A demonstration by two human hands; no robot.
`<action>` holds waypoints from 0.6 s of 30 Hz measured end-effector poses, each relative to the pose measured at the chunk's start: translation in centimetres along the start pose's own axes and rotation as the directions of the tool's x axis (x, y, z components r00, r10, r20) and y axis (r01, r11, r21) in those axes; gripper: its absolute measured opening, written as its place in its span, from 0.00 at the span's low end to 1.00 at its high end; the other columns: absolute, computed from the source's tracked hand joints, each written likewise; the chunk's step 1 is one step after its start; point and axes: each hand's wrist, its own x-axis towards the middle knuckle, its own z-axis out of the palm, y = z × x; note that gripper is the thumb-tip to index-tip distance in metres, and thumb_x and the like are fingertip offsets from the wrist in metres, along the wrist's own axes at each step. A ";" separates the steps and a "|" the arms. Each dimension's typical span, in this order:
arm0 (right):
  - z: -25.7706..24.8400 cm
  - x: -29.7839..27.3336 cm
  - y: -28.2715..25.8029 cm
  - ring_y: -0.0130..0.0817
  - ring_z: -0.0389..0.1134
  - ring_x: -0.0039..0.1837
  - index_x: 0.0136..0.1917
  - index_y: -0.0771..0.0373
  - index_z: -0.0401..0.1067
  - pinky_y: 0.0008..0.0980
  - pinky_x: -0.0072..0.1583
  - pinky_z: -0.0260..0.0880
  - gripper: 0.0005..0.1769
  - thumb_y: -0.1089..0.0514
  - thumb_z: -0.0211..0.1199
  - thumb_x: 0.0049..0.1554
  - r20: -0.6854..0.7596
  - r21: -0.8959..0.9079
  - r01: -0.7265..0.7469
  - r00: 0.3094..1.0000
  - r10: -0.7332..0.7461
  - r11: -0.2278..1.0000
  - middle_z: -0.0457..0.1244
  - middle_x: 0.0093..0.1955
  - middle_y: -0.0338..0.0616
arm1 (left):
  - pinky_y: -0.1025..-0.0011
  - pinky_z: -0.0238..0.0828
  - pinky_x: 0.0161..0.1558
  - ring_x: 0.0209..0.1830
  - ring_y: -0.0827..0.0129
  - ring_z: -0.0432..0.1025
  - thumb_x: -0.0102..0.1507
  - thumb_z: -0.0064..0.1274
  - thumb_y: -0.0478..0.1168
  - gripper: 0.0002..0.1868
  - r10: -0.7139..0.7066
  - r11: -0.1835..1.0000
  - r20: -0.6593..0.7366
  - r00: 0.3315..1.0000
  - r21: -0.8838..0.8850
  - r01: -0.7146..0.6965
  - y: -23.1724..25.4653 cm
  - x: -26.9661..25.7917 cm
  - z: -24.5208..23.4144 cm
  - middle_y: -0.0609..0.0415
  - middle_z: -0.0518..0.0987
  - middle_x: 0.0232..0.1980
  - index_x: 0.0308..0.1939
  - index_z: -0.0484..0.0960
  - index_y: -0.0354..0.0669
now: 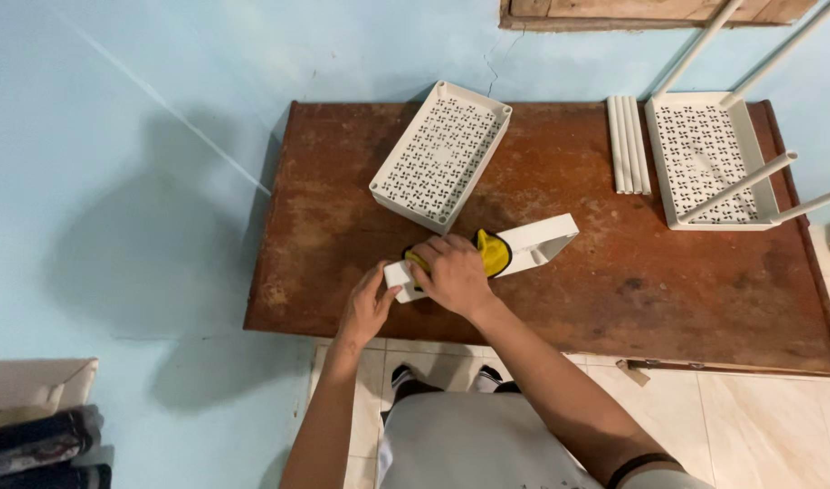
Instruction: The person wipes the surfaces of white plastic trays with a yellow cloth on a wooden table. They handle the trays one at a time, turning them over to clean both sides and edges, then place them back on the table.
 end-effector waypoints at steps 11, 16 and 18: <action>-3.2 -2.2 10.9 0.44 0.72 0.44 0.46 0.55 0.82 0.46 0.54 0.73 0.15 0.45 0.62 0.60 -0.086 -0.295 -0.417 0.908 0.411 0.860 0.71 0.42 0.48 | 0.53 0.69 0.65 0.71 0.46 0.67 0.66 0.61 0.49 0.31 0.127 0.992 0.026 0.992 -0.008 -0.126 -4.7 -0.1 0.2 0.38 0.73 0.69 0.67 0.74 0.37; -3.1 -4.6 11.3 0.50 0.71 0.49 0.44 0.61 0.81 0.46 0.54 0.72 0.12 0.50 0.66 0.57 -0.297 -0.263 -0.462 0.874 0.384 0.847 0.71 0.45 0.49 | 0.54 0.62 0.67 0.74 0.58 0.62 0.62 0.57 0.52 0.40 -0.345 0.328 0.533 0.773 -0.703 0.631 -6.2 -0.7 -0.3 0.48 0.65 0.76 0.77 0.62 0.48; -2.5 -5.6 9.9 0.50 0.71 0.49 0.46 0.62 0.81 0.46 0.54 0.71 0.12 0.52 0.66 0.56 -0.374 -0.284 -0.446 0.867 0.330 0.849 0.72 0.46 0.47 | 0.50 0.66 0.65 0.68 0.45 0.66 0.64 0.54 0.56 0.40 -0.471 -0.039 0.589 0.657 -0.758 0.651 -7.0 -0.2 0.1 0.41 0.67 0.71 0.74 0.62 0.38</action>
